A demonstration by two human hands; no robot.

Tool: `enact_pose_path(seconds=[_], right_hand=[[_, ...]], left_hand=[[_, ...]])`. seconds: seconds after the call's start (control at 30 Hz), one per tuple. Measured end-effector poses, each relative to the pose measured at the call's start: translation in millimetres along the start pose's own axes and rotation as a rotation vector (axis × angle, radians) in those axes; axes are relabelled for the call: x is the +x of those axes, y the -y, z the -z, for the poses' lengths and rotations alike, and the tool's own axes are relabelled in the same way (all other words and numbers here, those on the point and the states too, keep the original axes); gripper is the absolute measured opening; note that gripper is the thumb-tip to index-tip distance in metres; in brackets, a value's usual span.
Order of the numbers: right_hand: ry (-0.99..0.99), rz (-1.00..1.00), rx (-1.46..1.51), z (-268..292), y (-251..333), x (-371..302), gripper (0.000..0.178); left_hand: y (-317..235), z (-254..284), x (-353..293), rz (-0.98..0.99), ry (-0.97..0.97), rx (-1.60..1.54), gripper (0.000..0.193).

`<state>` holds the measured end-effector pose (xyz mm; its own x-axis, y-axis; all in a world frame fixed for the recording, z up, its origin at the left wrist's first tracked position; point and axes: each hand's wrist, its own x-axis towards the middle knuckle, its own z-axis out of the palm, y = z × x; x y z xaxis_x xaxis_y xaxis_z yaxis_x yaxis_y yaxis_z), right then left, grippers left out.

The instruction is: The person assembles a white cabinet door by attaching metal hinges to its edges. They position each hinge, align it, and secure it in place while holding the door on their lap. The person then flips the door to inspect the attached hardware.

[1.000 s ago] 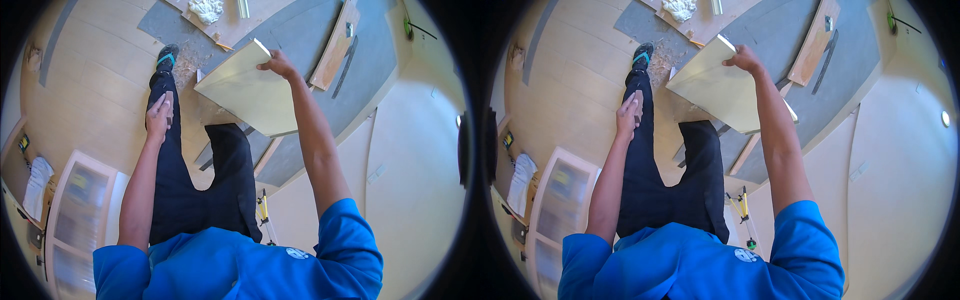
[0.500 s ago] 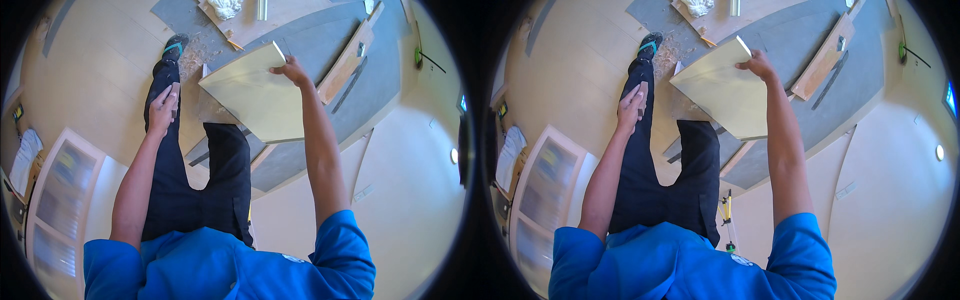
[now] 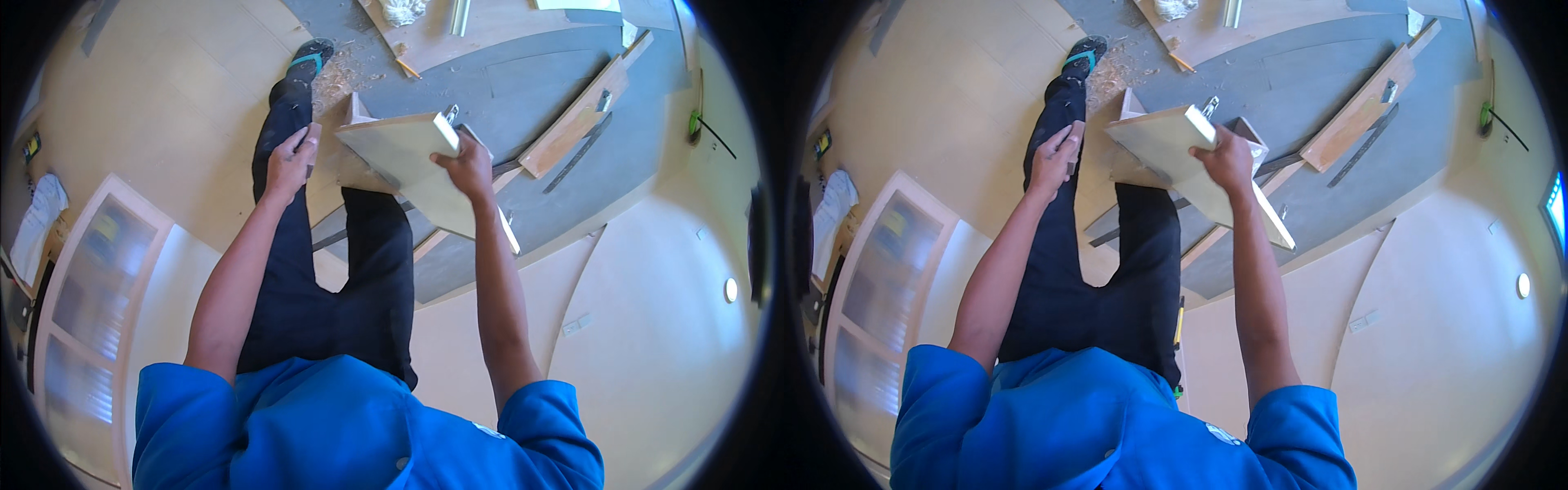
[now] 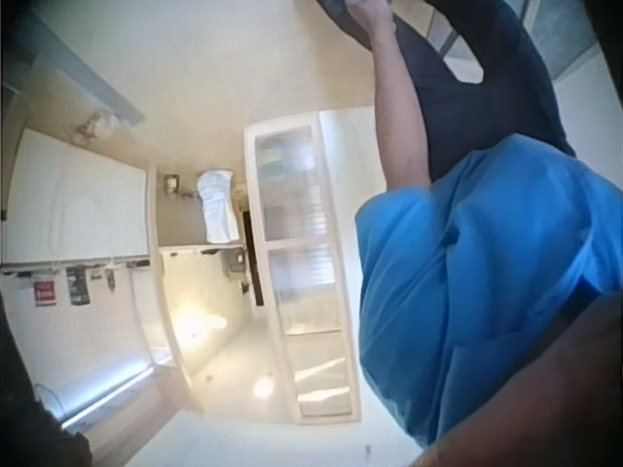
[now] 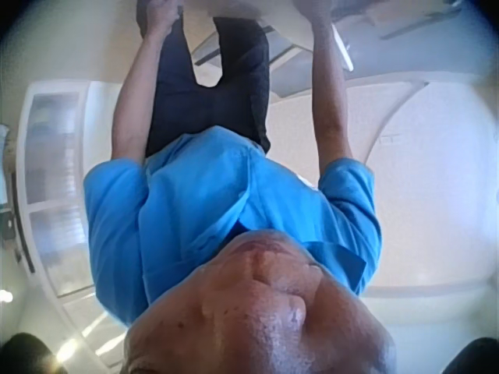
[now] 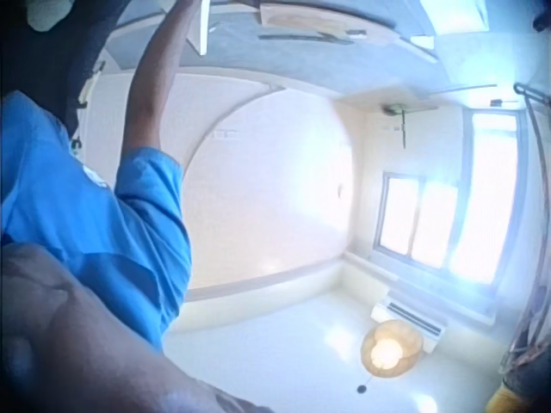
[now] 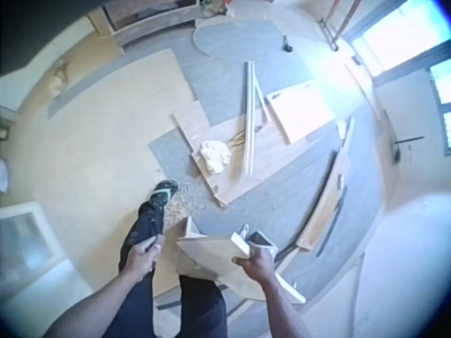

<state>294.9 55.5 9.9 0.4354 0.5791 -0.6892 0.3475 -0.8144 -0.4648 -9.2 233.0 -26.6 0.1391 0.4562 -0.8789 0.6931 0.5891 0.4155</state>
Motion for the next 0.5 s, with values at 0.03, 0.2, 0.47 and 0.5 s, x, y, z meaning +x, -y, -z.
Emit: enact_pose_path(seconds=[0.03,0.2,0.47,0.5], right_hand=[[-0.005,-0.060,-0.098,-9.3,25.5,-15.8,0.051],[-0.134,-0.086,-0.141,-78.3,68.0,-111.6,0.046],[-0.118,-0.006,-0.144,-150.1,90.4,-168.1,0.038],[-0.121,-0.011,-0.130,-155.2,90.0,-169.6,0.039]], left_hand=[[18.5,1.8,8.3,-0.098,-0.024,0.051,0.052],[-21.4,16.5,-22.5,0.085,0.047,0.017,0.053],[-51.2,34.2,-64.8,0.219,0.215,0.046,0.054],[-52.9,31.7,-67.5,0.234,0.227,0.086,0.054]])
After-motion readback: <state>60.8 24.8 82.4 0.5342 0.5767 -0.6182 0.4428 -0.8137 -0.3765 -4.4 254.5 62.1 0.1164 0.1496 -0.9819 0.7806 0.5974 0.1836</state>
